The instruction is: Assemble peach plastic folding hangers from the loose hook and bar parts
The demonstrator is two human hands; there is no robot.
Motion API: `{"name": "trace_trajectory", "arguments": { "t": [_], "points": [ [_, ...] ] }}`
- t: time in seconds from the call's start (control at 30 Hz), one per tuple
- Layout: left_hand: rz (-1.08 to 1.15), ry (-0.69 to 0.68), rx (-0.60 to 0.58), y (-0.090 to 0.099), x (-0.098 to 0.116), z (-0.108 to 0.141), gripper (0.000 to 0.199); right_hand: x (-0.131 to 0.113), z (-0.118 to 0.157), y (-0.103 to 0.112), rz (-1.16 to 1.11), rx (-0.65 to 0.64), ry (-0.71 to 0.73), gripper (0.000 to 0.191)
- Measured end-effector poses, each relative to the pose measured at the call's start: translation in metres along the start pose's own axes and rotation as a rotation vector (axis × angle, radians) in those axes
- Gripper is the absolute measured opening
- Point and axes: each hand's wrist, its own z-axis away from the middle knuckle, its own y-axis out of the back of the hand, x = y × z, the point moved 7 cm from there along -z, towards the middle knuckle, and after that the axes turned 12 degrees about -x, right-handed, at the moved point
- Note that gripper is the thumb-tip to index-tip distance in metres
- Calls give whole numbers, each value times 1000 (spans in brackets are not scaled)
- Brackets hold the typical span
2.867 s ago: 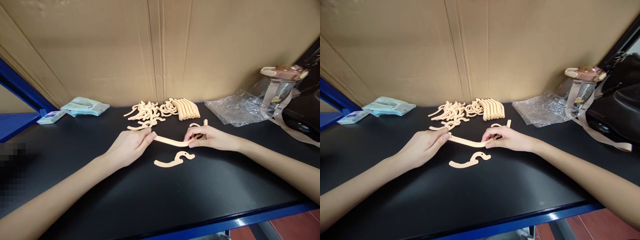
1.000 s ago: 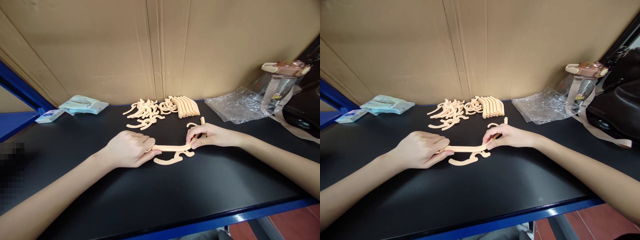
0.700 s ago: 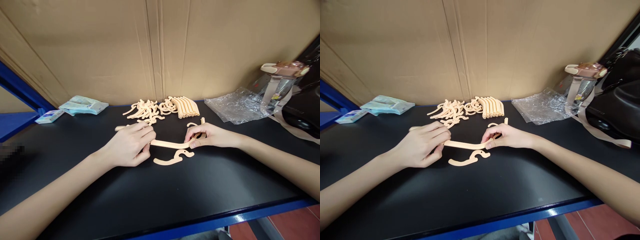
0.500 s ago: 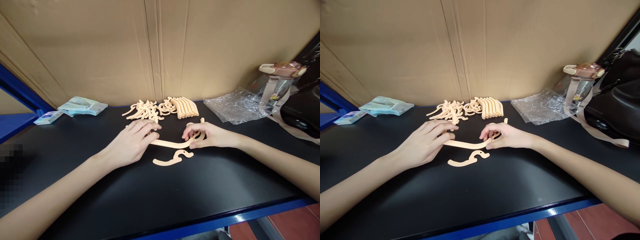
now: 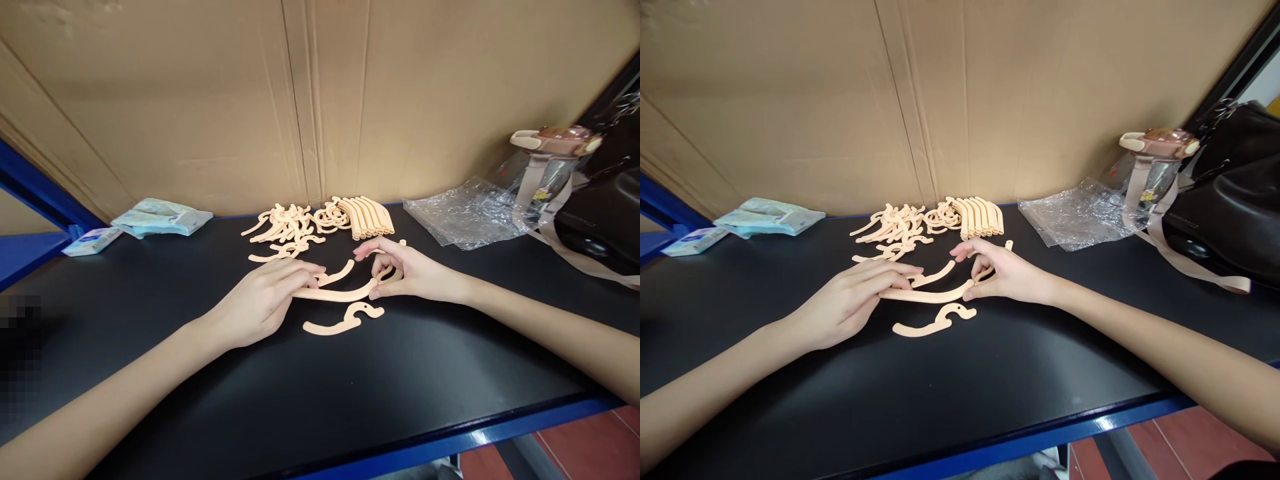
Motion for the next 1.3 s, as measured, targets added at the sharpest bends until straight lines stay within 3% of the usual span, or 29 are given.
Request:
{"name": "trace_trajectory", "arguments": {
  "t": [0.37, 0.5, 1.03, 1.13, 1.3],
  "points": [
    [75, 63, -9, -5, -6, 5, 42, -1, 0, -1, 53, -23, 10, 60],
    [34, 57, -27, -6, 0, 2, 31, -1, -1, -1, 76, -30, 15, 57],
    [-115, -73, 0, -6, 20, -3, 17, -4, 0, -6, 102, -58, 25, 49],
    [-187, -90, 3, -5, 22, -3, 22, -4, 0, -7, 130, -29, 50, 46],
    [-284, -49, -95, -9, 14, -1, 33, -9, 1, 0, 285, 108, 108, 34]
  ]
}}
